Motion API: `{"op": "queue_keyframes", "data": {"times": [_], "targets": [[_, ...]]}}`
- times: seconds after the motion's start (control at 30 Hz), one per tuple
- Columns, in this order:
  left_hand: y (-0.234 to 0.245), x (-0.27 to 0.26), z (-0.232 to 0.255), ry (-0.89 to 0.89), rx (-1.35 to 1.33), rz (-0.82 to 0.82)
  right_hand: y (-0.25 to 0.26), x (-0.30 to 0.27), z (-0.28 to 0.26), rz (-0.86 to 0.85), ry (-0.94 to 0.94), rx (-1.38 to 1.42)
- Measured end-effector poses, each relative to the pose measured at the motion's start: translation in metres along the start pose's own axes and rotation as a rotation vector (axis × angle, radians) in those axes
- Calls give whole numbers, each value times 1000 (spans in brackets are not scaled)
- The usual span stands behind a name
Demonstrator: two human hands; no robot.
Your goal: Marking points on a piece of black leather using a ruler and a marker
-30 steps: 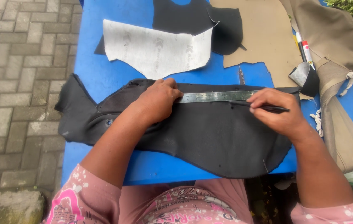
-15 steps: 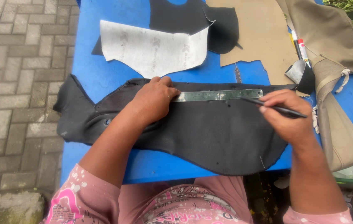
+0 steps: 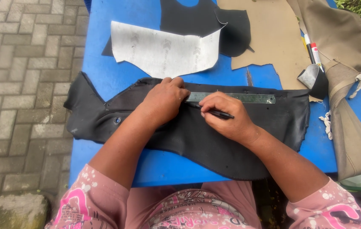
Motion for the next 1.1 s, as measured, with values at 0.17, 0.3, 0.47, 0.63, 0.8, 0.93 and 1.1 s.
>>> {"op": "queue_keyframes", "data": {"times": [0.17, 0.3, 0.47, 0.63, 0.8, 0.93, 1.1], "targets": [[-6, 1, -2, -19, -1, 21, 12, -11, 10, -7, -10, -20], [-6, 2, -1, -7, 15, 16, 57, -40, 25, 13, -65, -99], [-8, 0, 2, 4, 34, 14, 125, -93, 47, 62, -170, -210], [-53, 9, -15, -36, -59, 52, 155, -106, 39, 105, -347, -345], [-51, 10, -15, -51, -63, 57, 152, -84, 37, 188, -251, -354], [-4, 2, 2, 11, 53, 10, 142, -68, 65, 195, -236, -272], [-7, 2, 0, 36, 12, 6, 140, -56, 71, 34, -419, -302]]}}
Point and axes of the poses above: each hand's wrist, its own x-axis towards the middle knuckle, its own y-axis out of the back of the hand, z = x × y, the point moved 6 cm from there along x, towards the middle knuckle, and after that the axes turned 9 degrees about y, right-handed, at the moved point
